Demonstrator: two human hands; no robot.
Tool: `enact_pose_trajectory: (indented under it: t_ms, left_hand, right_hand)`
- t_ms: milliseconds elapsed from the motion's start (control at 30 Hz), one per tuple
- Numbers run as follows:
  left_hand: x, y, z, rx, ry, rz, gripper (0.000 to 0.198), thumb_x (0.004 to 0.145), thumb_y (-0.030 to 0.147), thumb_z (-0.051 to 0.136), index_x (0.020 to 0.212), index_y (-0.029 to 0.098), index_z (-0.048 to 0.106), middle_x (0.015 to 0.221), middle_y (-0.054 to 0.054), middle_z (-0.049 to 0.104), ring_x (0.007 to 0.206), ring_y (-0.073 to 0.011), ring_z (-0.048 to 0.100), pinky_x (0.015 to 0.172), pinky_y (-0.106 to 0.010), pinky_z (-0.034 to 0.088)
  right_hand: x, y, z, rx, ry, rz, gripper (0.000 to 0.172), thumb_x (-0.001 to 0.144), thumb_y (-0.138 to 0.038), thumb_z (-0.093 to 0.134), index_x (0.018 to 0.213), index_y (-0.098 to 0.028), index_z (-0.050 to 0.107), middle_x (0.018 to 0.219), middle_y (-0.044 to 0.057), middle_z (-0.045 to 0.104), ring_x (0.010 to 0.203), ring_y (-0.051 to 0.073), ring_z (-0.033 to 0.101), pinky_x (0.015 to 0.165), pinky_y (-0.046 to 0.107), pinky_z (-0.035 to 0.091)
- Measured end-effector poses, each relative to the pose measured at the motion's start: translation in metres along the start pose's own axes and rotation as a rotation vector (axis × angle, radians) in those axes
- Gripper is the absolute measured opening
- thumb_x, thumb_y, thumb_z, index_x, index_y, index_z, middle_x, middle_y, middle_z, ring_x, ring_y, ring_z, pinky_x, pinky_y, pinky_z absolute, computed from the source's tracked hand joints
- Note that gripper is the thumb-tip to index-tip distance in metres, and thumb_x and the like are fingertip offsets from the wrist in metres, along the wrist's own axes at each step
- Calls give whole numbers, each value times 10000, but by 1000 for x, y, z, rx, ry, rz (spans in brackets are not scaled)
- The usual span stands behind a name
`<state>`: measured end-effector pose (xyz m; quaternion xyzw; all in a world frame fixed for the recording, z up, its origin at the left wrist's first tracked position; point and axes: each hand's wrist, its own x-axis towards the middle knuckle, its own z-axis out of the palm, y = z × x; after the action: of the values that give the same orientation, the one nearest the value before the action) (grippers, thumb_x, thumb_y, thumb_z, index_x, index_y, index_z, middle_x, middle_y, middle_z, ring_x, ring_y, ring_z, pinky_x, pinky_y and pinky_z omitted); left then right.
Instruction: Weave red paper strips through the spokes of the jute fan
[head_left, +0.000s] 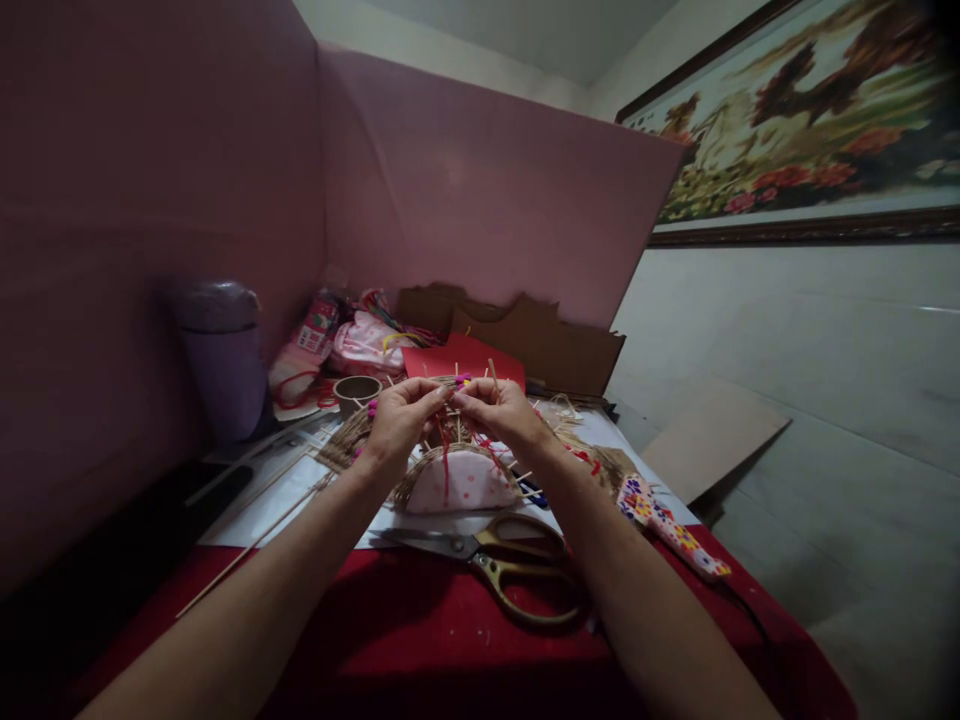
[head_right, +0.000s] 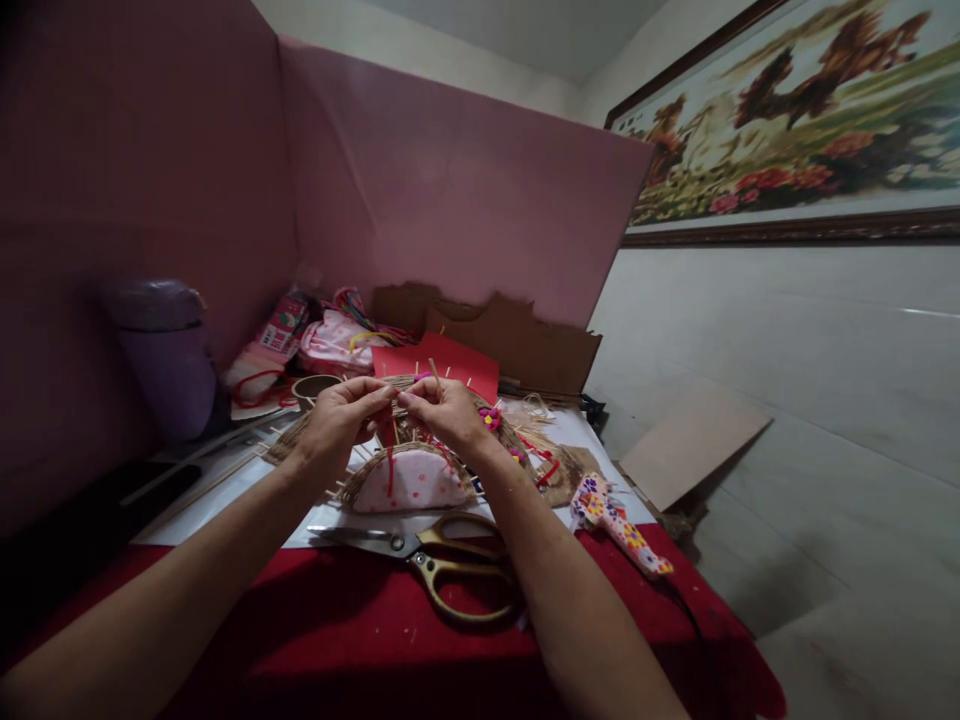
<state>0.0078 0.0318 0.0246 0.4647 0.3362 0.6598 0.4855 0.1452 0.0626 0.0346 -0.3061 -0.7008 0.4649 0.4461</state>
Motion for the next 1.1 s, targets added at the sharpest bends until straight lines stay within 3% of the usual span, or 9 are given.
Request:
enact_pose_trajectory:
  t_ms: [133, 267, 467, 667, 867, 933, 1100]
  left_hand:
    - [2, -1, -4, 91, -39, 91, 288, 629, 381, 740, 778, 139, 697, 653, -10, 634, 569, -102, 537, 527, -208, 414]
    - [6, 0, -7, 126, 86, 259, 313, 741, 431, 631, 863, 157, 718, 751, -31, 658, 666, -125, 555, 600, -230, 423]
    - [4, 2, -6, 474, -43, 433, 172, 669, 314, 717, 787, 194, 754, 792, -66, 689, 766, -190, 574, 688, -295, 426]
    - [5, -1, -9, 578, -12, 434, 118, 706, 273, 669, 727, 188, 748, 713, -74, 684, 704, -206, 566, 650, -336, 424]
    - [-2, 8, -8, 845, 32, 610, 83, 690, 184, 650, 619, 199, 692, 636, -33, 622, 753, -205, 500, 671, -325, 379]
    - [-2, 11, -6, 737, 14, 529, 133, 694, 212, 640, 564, 183, 637, 594, -18, 585, 685, -179, 484, 629, -305, 369]
    - [10, 18, -1, 147, -90, 152, 186, 661, 312, 666, 597, 148, 606, 555, 6, 568, 516, -108, 466, 530, -249, 367]
  right_hand:
    - [-1, -3, -1, 53, 3, -6, 305, 630, -408, 707, 646, -146, 550, 456, -62, 499, 376, 42, 370, 378, 190, 232]
    - [-3, -7, -1, 80, 51, -42, 284, 640, -380, 709, 634, -148, 547, 460, -62, 490, 386, 40, 364, 384, 189, 219]
    - [-2, -4, -3, 56, -22, -69, 283, 659, -397, 690, 649, -147, 559, 453, -69, 460, 393, 44, 347, 399, 194, 232]
    - [-1, 3, -4, -176, -29, -157, 290, 776, -404, 587, 637, -151, 554, 493, -44, 485, 435, 59, 384, 439, 201, 284]
    - [-2, 1, -4, -244, 3, -186, 281, 770, -394, 612, 641, -148, 568, 516, -35, 501, 468, 68, 407, 459, 206, 300]
    - [-3, -1, -4, -162, -18, -131, 303, 739, -427, 636, 649, -146, 571, 497, -42, 496, 439, 60, 381, 433, 200, 273]
    - [-4, -8, -7, 25, -65, 17, 349, 642, -458, 713, 656, -132, 591, 464, -49, 509, 387, 39, 343, 391, 189, 210]
